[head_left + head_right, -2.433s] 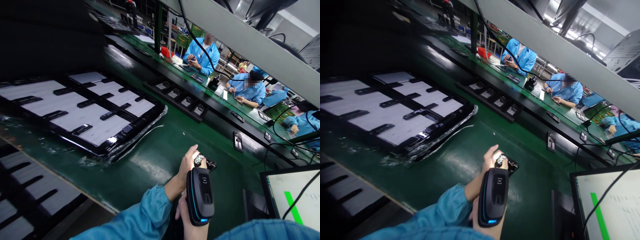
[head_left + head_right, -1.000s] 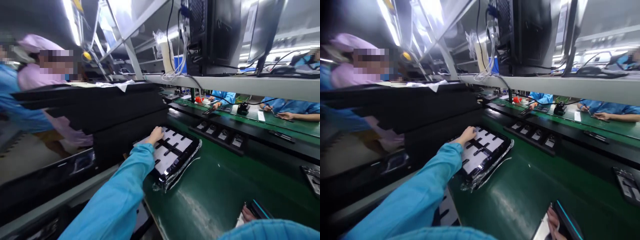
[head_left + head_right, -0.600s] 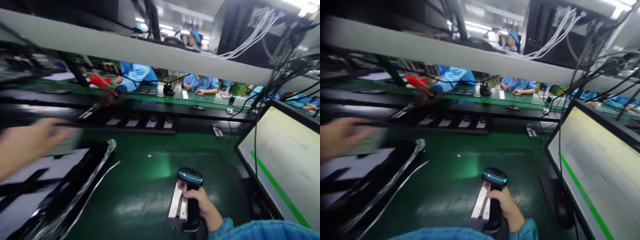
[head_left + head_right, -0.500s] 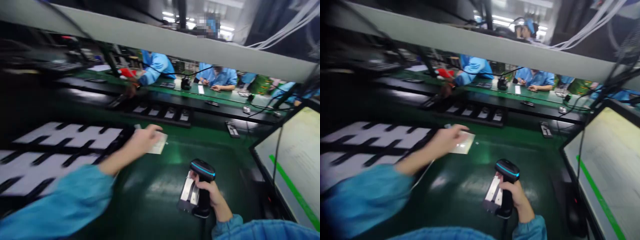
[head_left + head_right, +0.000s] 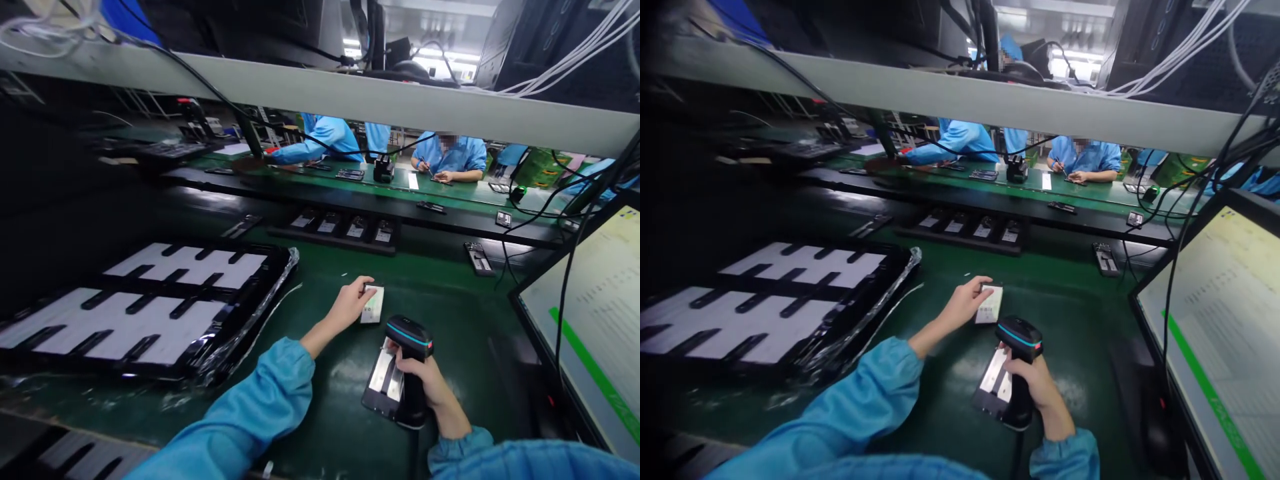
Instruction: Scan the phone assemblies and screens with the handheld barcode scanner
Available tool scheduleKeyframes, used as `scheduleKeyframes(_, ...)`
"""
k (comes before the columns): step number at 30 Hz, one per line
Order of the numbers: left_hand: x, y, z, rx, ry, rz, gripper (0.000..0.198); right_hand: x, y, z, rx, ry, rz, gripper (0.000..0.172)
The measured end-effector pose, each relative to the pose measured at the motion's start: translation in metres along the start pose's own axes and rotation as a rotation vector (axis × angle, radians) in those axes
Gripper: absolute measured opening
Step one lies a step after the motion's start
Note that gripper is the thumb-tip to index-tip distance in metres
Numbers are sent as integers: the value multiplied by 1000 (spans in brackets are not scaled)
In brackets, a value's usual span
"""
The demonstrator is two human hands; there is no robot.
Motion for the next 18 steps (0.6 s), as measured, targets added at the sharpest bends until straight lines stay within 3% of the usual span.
scheduleKeyframes(2,-2,14,6,-72,112,-38,36,-4,-2,-5,18,-42,-10,27)
scheduleKeyframes(5,-3,46,30,-274,274,-92,37,-9,-11,-16,67,-125,-45,26)
scheduleKeyframes(8,1,73,51,-365,249,-72,32,-9,-23,-28,101,-177,-37,34)
scheduleKeyframes(13,3,100,52,-284,-45,143,33,-7,-28,-35,129,-209,-15,43)
scheduleKeyframes(16,-9,134,59,-209,-135,39,62,-5,2,-35,177,-189,-17,45)
scheduleKeyframes(18,-17,163,73,-153,-76,-70,72,1,35,-32,207,-123,19,50)
Point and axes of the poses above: each hand's wrist, its own y-axis away from the middle knuckle, its own z-axis out of the palm, x = y × z, the point moved 1 cm from there along -y, towards the middle knuckle, and after that the axes turned 9 degrees about y, right-handed, at the moved point
